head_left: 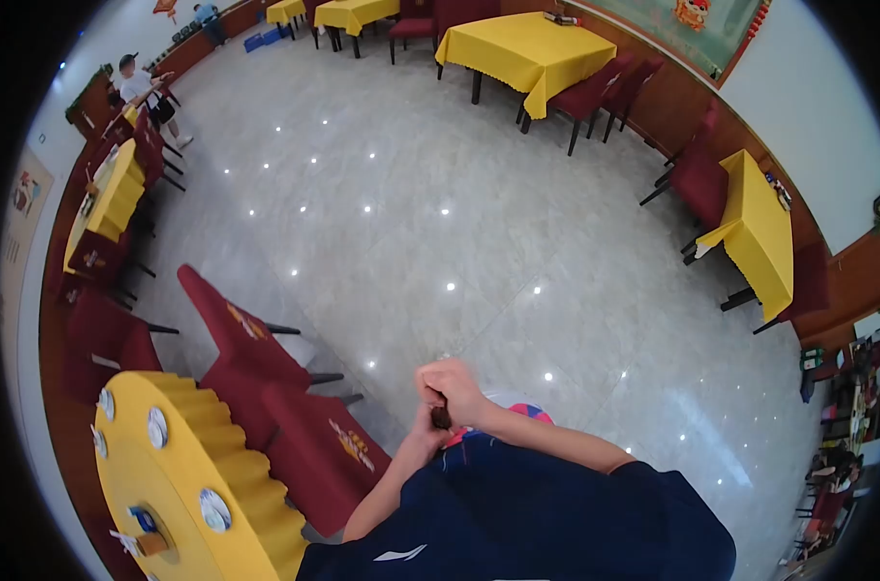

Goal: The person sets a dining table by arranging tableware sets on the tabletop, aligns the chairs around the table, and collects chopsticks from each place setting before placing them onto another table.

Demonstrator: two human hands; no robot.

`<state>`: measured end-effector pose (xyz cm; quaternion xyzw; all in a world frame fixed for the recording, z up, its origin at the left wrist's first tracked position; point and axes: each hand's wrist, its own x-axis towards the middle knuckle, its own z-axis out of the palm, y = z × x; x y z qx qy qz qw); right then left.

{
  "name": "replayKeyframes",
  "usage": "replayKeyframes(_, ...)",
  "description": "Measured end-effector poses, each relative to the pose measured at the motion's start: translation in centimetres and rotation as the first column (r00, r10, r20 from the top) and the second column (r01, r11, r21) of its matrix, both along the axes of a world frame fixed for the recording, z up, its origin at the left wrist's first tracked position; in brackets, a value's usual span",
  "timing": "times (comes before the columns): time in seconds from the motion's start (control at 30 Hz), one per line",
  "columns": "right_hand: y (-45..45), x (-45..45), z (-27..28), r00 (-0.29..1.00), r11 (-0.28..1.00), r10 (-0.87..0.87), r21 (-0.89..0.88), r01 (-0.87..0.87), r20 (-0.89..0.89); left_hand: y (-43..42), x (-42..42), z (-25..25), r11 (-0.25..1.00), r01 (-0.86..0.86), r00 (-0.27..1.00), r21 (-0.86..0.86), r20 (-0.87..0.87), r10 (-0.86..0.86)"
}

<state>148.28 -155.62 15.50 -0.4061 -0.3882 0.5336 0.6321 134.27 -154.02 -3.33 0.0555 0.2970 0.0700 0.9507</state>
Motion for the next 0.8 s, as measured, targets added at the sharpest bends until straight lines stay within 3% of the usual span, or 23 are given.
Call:
replayKeyframes(0.03,2.5,1.2,0.7,1.0,1.0,-0.007,-0.009,0.007,-0.005,2.1,1.1,-0.4,0.947,-0.005,0.999,0.322,-0.05,0.022)
replayKeyframes(0.07,5.2,2.6,1.5,0.999,1.0,0.018,-0.007,-0.018,0.028,4.4,3.1,0.8,0.792,0.002,0.995,0.61,-0.081,0.06)
replayKeyframes(0.1,8.1,4.3,2.1,0.997,0.999,0.045,0.002,-0.045,0.064,6.8,4.6,2.1,0.941,-0.071,0.996,0.33,-0.02,0.082)
replayKeyframes(0.17,13.9,7.0,2.6,0.993,0.993,0.117,0.01,-0.117,-0.01,11.4,9.0,8.4,0.97,-0.242,0.942,-0.025,-0.247,0.229)
replayKeyframes(0.3,24.6,10.6,1.6,0.975,0.976,0.211,-0.037,-0.214,-0.076,20.7,11.0,4.4,0.944,-0.316,0.921,-0.093,-0.269,0.282)
replayKeyframes(0.37,30.6,12.7,0.2,0.971,0.97,0.238,-0.047,-0.239,-0.029,28.5,17.4,3.0,0.919,-0.365,0.909,-0.152,-0.272,0.316)
replayKeyframes(0.5,44.8,18.6,-1.2,0.957,0.95,0.291,-0.116,-0.29,-0.007,40.3,21.8,-2.3,0.858,-0.453,0.88,-0.242,-0.276,0.387)
replayKeyframes(0.57,52.3,22.8,-2.7,0.968,0.97,0.238,-0.061,-0.234,0.078,48.3,31.0,-2.5,0.829,-0.477,0.871,-0.291,-0.283,0.402)
replayKeyframes(0.63,59.5,28.2,-3.5,0.915,0.96,-0.12,0.279,0.008,0.386,52.3,32.1,-3.4,0.805,-0.489,0.865,-0.336,-0.307,0.397)
replayKeyframes(0.7,64.0,36.0,1.0,0.989,0.999,-0.003,-0.038,0.009,0.146,58.4,37.4,-1.0,0.772,-0.489,0.868,-0.406,-0.319,0.381)
replayKeyframes(0.73,66.0,39.9,1.5,0.985,0.998,-0.029,-0.041,0.036,0.169,61.2,40.6,1.0,0.803,-0.448,0.881,-0.394,-0.35,0.319)
replayKeyframes(0.8,68.0,47.5,3.5,0.996,0.986,-0.08,-0.148,0.074,-0.039,65.4,47.0,4.7,0.899,-0.252,0.927,-0.357,-0.357,0.118)
